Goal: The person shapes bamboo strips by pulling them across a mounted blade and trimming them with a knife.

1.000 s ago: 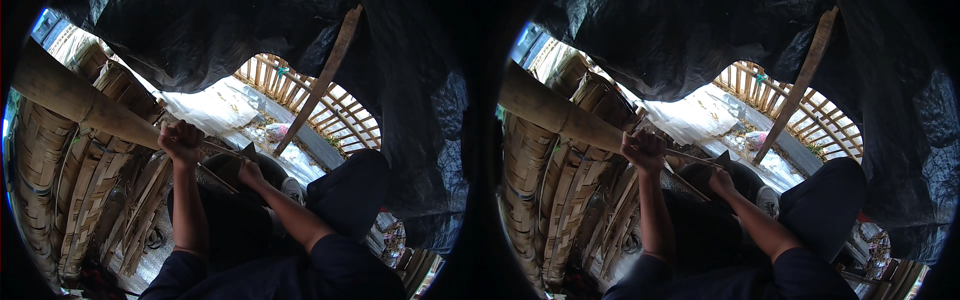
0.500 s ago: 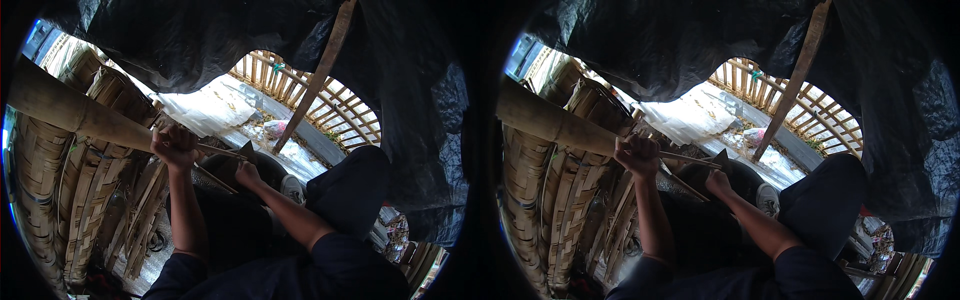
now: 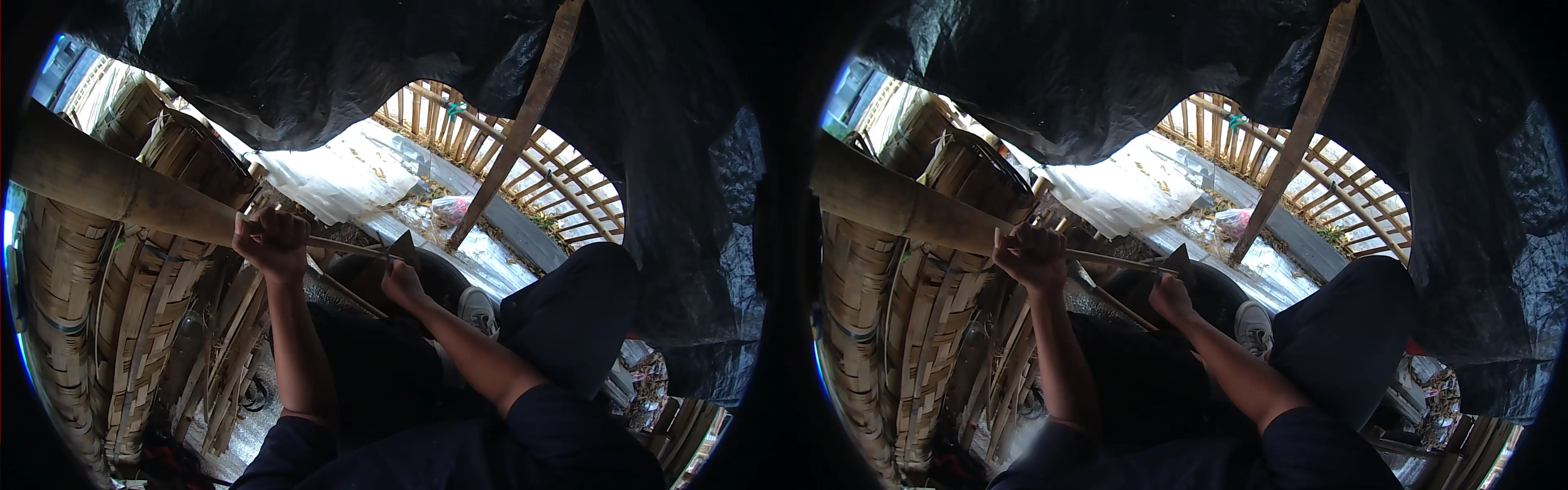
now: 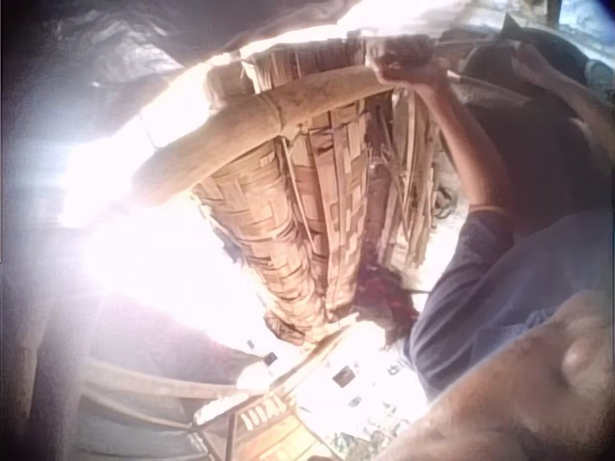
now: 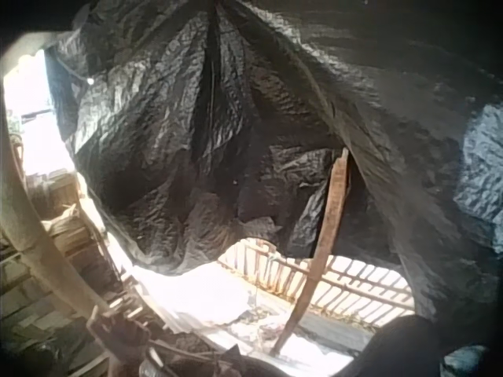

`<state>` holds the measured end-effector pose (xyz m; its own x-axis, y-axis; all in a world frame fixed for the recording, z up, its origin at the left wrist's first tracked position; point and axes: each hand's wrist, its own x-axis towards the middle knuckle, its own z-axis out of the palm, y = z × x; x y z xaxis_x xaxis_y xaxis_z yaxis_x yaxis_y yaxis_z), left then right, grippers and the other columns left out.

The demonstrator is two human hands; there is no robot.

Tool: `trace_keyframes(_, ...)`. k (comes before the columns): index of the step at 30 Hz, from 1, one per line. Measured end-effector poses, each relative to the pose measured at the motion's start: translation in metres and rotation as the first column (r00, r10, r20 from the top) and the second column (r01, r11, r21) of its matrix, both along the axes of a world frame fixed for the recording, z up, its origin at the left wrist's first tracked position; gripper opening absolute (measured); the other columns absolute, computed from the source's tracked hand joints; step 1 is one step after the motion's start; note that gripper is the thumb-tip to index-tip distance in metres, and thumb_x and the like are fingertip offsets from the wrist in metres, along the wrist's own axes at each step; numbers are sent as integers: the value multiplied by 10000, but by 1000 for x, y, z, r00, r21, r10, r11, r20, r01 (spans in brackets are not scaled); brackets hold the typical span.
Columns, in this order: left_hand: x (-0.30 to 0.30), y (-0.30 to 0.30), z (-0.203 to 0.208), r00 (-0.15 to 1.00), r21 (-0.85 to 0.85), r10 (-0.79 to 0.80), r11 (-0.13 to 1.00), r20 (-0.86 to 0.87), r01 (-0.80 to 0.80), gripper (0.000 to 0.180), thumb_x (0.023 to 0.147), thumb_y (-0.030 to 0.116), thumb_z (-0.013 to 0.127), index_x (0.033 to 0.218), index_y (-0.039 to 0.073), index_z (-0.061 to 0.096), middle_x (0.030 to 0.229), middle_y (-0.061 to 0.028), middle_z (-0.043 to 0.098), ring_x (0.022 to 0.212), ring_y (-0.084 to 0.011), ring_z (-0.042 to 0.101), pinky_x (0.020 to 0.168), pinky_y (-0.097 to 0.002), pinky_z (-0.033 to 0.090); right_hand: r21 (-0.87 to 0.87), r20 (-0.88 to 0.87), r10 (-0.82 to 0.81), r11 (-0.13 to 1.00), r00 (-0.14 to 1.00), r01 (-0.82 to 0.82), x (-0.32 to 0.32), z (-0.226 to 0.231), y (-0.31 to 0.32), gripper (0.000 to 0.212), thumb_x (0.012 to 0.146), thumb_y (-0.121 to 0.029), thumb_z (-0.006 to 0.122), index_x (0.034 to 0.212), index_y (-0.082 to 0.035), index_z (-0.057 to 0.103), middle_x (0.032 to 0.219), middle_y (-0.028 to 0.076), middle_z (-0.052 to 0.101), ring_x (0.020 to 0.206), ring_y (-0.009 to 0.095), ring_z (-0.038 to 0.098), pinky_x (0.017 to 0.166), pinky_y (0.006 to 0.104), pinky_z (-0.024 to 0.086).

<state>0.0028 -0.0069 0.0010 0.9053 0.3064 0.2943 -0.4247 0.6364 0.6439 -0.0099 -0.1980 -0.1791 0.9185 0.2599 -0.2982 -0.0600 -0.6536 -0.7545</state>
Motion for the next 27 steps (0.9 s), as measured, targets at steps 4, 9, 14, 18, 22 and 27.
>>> trace_keyframes(4,3,-6,1,999,-20,23,1000,-43,-24,507,878,525,348,539,169,224,433,39,152,387,-96,117,387,-289,113,67,29,-37,997,999,35,-3,25,19,319,922,-170,398,832,74,583,768,318,594,803,451,596,694,502,485)
trace_keyframes(9,1,0,1,1000,-54,-6,999,-14,5,514,879,530,353,537,167,227,434,40,155,389,-92,113,388,-288,106,379,182,-6,923,983,-64,-15,126,55,229,912,-126,431,824,58,534,685,283,576,711,448,590,579,496,452)
trace_keyframes(14,2,-6,4,999,-13,33,999,-38,-34,517,881,531,351,536,166,228,435,42,153,386,-89,99,384,-289,101,400,200,5,912,980,-87,-10,100,42,185,907,-122,453,832,38,507,657,266,581,658,442,590,547,508,455)
trace_keyframes(18,2,1,4,1000,-47,23,999,-14,-24,512,884,527,344,540,165,229,436,41,147,387,-87,89,382,-288,100,323,223,11,943,975,-84,-13,107,47,228,920,-145,443,804,42,501,641,269,578,648,442,592,558,513,464)
trace_keyframes(22,-1,5,1,995,-6,40,999,-92,-41,511,855,567,339,562,163,227,462,45,153,423,-98,98,419,-288,115,323,207,13,943,978,-81,-15,116,49,231,913,-140,460,794,51,514,637,274,571,650,434,596,546,494,454)
trace_keyframes(27,3,1,1,992,-34,45,998,-115,-49,505,859,550,348,564,159,228,468,44,154,429,-100,99,427,-291,111,328,226,41,937,973,-116,-7,131,44,253,911,-159,477,782,54,524,639,275,564,669,433,593,565,475,435)
